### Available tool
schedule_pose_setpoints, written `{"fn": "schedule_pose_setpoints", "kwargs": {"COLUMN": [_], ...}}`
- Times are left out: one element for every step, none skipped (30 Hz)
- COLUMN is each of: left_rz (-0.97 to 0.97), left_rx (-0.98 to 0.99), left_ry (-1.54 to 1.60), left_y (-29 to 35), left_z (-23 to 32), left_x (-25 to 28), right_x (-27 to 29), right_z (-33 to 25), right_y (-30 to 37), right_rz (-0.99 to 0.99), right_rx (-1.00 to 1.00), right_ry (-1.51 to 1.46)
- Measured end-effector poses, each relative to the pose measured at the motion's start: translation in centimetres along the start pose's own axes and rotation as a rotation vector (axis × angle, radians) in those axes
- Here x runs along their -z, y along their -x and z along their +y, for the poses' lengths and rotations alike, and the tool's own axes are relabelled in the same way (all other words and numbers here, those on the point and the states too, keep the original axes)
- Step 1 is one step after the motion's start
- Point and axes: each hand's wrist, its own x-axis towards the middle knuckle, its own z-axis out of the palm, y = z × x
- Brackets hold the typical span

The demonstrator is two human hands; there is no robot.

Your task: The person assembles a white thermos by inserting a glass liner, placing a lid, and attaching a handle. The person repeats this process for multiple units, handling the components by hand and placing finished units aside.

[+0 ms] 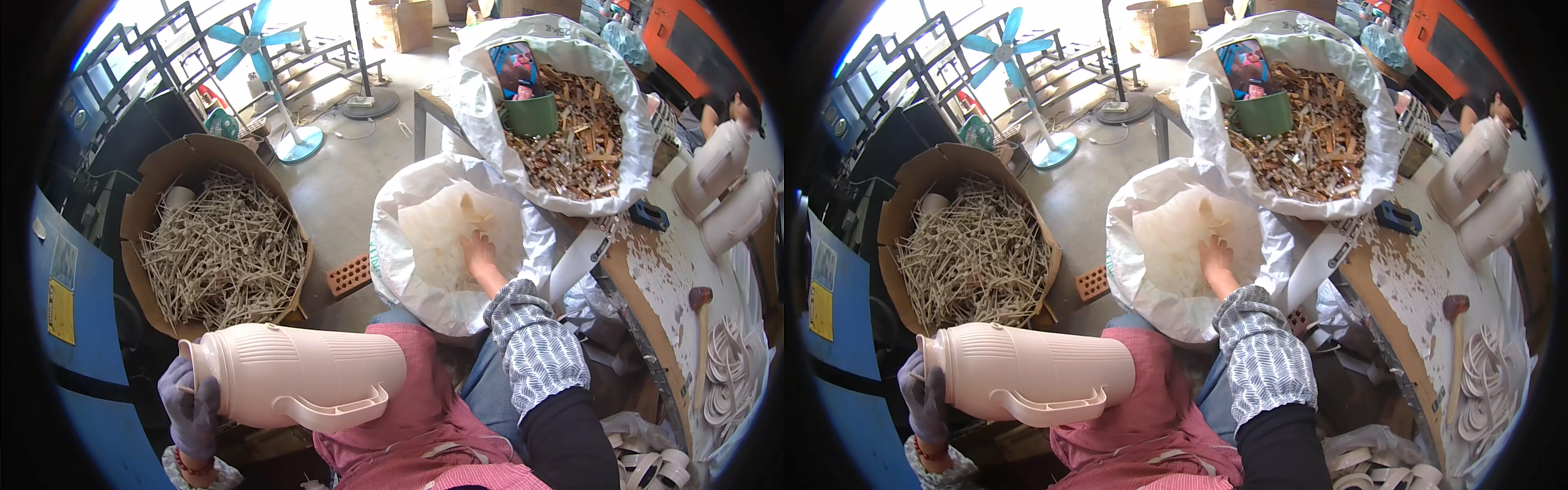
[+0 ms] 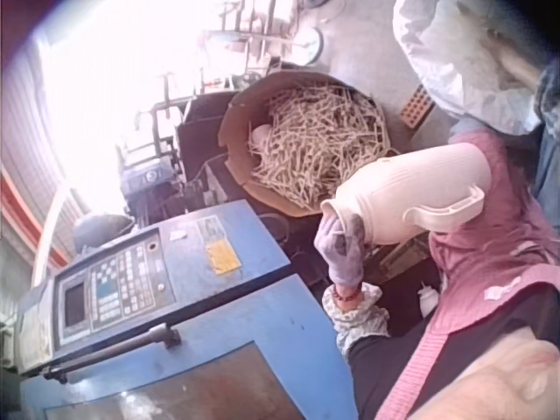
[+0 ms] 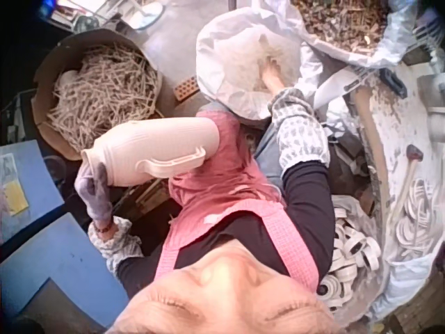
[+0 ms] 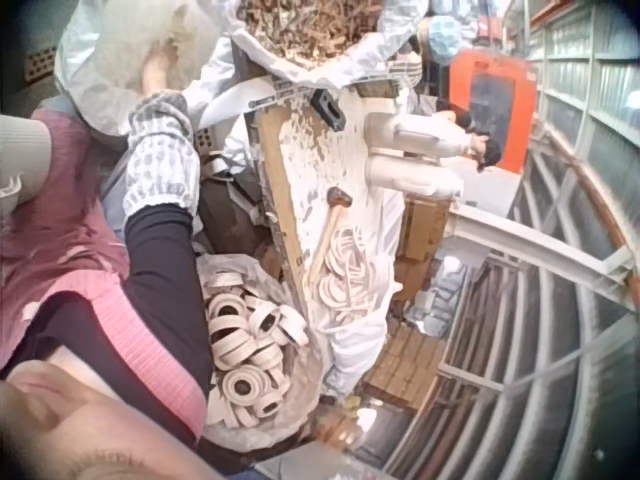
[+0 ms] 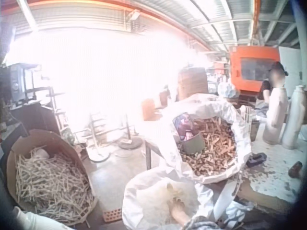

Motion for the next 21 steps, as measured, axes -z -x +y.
{"fn": "schedule_pose_setpoints", "kwargs": {"left_rz": [-0.037,0.033,0.157,0.199,0.399,0.548,0.544,0.507,0.449,0.459,0.481,0.503,0.586,0.611,0.622,0.53,0.445,0.33,0.21,0.203,0.195], "left_rx": [0.037,0.236,0.136,0.017,0.07,0.124,0.117,-0.164,-0.469,-0.509,-0.558,-0.607,-0.557,-0.575,-0.559,-0.583,-0.627,-0.68,-0.728,-0.824,-0.926], "left_ry": [0.002,0.122,0.095,-0.04,-0.032,0.009,-0.142,-0.447,-0.741,-0.791,-0.83,-0.868,-0.601,-0.37,-0.212,-0.066,0.141,0.124,0.095,0.158,0.229], "left_y": [-0.1,-0.8,-2.4,-4.4,-5.1,-5.7,-6.1,-6.9,-8.1,-8.3,-8.7,-9.0,-9.4,-9.6,-8.3,-8.3,-9.0,-8.8,-8.6,-8.5,-8.5], "left_z": [-0.5,-1.4,-2.3,-2.3,-2.6,-2.7,-2.6,-3.1,-3.4,-3.3,-3.4,-3.3,-1.2,0.9,3.4,4.7,5.2,7.4,9.9,11.6,13.0], "left_x": [0.5,0.6,0.5,1.7,2.0,2.0,2.2,2.3,2.4,2.6,2.5,2.4,1.0,-0.2,0.4,-1.0,-4.1,-5.9,-7.5,-10.0,-12.7], "right_x": [-0.3,-0.4,-0.1,0.2,1.6,3.3,5.1,7.7,9.6,10.6,11.4,12.2,12.9,12.4,12.5,14.0,16.3,18.4,20.6,22.6,24.8], "right_z": [0.3,0.7,1.3,2.1,2.0,2.1,2.2,2.2,2.8,3.6,4.4,5.1,6.1,6.6,4.2,4.0,5.7,6.0,5.8,5.5,5.5], "right_y": [-0.4,-0.7,-1.0,-0.7,0.0,1.0,1.8,2.7,3.5,3.8,4.3,5.0,6.1,6.9,7.2,8.1,9.4,10.5,11.6,12.8,14.0], "right_rz": [0.014,0.029,0.047,0.042,0.03,0.012,-0.037,-0.082,-0.12,-0.285,-0.28,-0.273,-0.266,-0.197,-0.233,-0.227,-0.186,-0.183,-0.093,-0.004,0.09], "right_rx": [0.054,0.103,0.153,0.152,0.168,0.184,0.184,0.183,0.161,0.029,-0.004,-0.037,-0.076,-0.056,-0.021,-0.031,-0.074,-0.03,0.019,0.065,0.105], "right_ry": [0.035,0.071,0.117,0.079,0.036,-0.005,-0.097,-0.189,-0.285,-0.499,-0.601,-0.703,-0.796,-1.033,-1.083,-1.096,-1.065,-0.97,-0.939,-0.899,-0.854]}}
